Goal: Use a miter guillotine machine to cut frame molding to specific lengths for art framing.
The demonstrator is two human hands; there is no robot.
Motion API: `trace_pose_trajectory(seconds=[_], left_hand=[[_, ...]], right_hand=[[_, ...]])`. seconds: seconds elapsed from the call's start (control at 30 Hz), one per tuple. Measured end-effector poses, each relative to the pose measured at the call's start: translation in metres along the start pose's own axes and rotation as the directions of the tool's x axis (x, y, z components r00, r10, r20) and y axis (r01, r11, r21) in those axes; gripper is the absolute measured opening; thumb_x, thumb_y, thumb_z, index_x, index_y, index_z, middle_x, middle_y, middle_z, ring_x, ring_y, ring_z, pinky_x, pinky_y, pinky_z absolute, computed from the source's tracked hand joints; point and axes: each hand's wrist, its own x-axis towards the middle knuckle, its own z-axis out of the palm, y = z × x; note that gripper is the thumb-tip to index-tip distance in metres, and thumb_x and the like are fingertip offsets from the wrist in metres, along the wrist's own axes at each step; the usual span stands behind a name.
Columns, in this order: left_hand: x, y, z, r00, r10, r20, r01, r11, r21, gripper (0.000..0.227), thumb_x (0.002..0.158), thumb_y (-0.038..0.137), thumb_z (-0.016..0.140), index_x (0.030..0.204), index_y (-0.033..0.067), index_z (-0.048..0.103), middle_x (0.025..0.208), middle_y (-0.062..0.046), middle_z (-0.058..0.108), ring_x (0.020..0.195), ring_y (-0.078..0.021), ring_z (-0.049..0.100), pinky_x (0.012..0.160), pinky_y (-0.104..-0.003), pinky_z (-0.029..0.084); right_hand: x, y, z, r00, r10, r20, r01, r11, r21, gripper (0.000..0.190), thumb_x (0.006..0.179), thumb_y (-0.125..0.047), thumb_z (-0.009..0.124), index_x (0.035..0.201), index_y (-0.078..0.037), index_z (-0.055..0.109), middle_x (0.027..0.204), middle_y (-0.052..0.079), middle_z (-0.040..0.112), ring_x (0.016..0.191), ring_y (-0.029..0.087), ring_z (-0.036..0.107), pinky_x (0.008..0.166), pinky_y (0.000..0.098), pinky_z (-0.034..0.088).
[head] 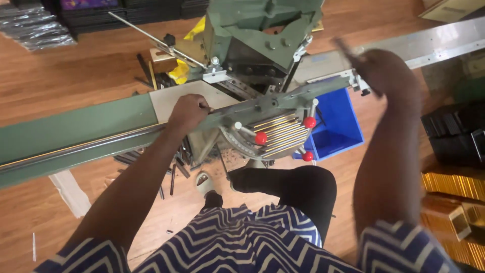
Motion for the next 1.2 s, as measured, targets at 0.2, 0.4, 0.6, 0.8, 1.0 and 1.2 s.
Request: trace_pose_trajectory(seconds=[0.2, 0.4, 0.6, 0.8, 1.0, 1.2], left_hand=[[-0.001, -0.007, -0.002, 1.000, -0.003, 0.017, 0.003, 1.000, -0.018, 0.015, 0.082, 0.019, 0.076, 0.084, 0.0044, 0.077, 0.083, -0.015, 0.074, 0.076, -0.0332, 0.072, 0.074, -0.042, 0.056], [0.013, -0.041, -0.007, 0.995, -0.023, 0.096, 0.012, 0.994, 0.113, 0.017, 0.078, 0.023, 0.077, 0.085, 0.0075, 0.080, 0.087, -0.015, 0.075, 0.081, -0.0328, 0.073, 0.077, -0.042, 0.056], [0.088, -0.098, 0.062, 0.857, 0.396, 0.331, -0.505, 0.776, 0.379, 0.020, 0.075, 0.034, 0.082, 0.080, 0.0151, 0.083, 0.081, -0.016, 0.074, 0.081, -0.0373, 0.070, 0.071, -0.048, 0.053], [0.072, -0.032, 0.049, 0.940, 0.209, 0.270, -0.193, 0.977, -0.088, 0.031, 0.065, 0.025, 0.066, 0.092, 0.0161, 0.080, 0.083, -0.012, 0.076, 0.074, -0.0322, 0.075, 0.070, -0.044, 0.058], [0.019, -0.048, -0.020, 0.952, -0.007, 0.306, -0.123, 0.907, 0.404, 0.020, 0.081, 0.026, 0.069, 0.090, 0.0155, 0.083, 0.097, -0.013, 0.077, 0.093, -0.0320, 0.073, 0.086, -0.044, 0.055], [0.044, -0.044, 0.012, 0.934, -0.124, 0.334, 0.053, 0.976, 0.213, 0.017, 0.075, 0.021, 0.077, 0.090, 0.0175, 0.084, 0.092, -0.008, 0.079, 0.085, -0.0247, 0.075, 0.079, -0.037, 0.057]], right_hand=[[-0.105, -0.024, 0.207, 0.852, 0.510, -0.120, 0.116, 0.041, 0.992, 0.039, 0.111, -0.036, 0.043, 0.092, -0.009, 0.063, 0.071, 0.003, 0.057, 0.055, 0.012, 0.052, 0.049, 0.0292, 0.040], [-0.152, -0.153, 0.234, 0.835, 0.338, 0.434, -0.074, -0.712, 0.698, 0.025, 0.102, -0.031, 0.052, 0.107, -0.010, 0.064, 0.080, 0.002, 0.064, 0.060, 0.011, 0.055, 0.050, 0.0231, 0.040], [-0.097, -0.161, 0.244, 0.915, 0.402, 0.034, 0.151, -0.419, 0.895, 0.028, 0.100, -0.021, 0.065, 0.112, 0.004, 0.061, 0.086, 0.007, 0.063, 0.071, 0.013, 0.063, 0.057, 0.0268, 0.052], [-0.074, -0.161, 0.218, 0.860, 0.497, 0.116, 0.073, -0.346, 0.935, 0.033, 0.086, -0.011, 0.075, 0.108, 0.006, 0.058, 0.088, 0.016, 0.069, 0.073, 0.024, 0.074, 0.059, 0.0357, 0.065], [-0.130, -0.143, 0.184, 0.816, 0.560, -0.145, -0.214, 0.526, 0.823, 0.073, 0.078, -0.045, 0.086, 0.126, 0.001, 0.058, 0.092, 0.018, 0.074, 0.082, 0.032, 0.073, 0.070, 0.0441, 0.056], [-0.137, -0.076, 0.244, 0.690, 0.618, -0.375, -0.167, 0.641, 0.749, 0.067, 0.094, -0.043, 0.076, 0.140, 0.001, 0.054, 0.113, 0.024, 0.066, 0.105, 0.040, 0.065, 0.084, 0.0493, 0.053]])
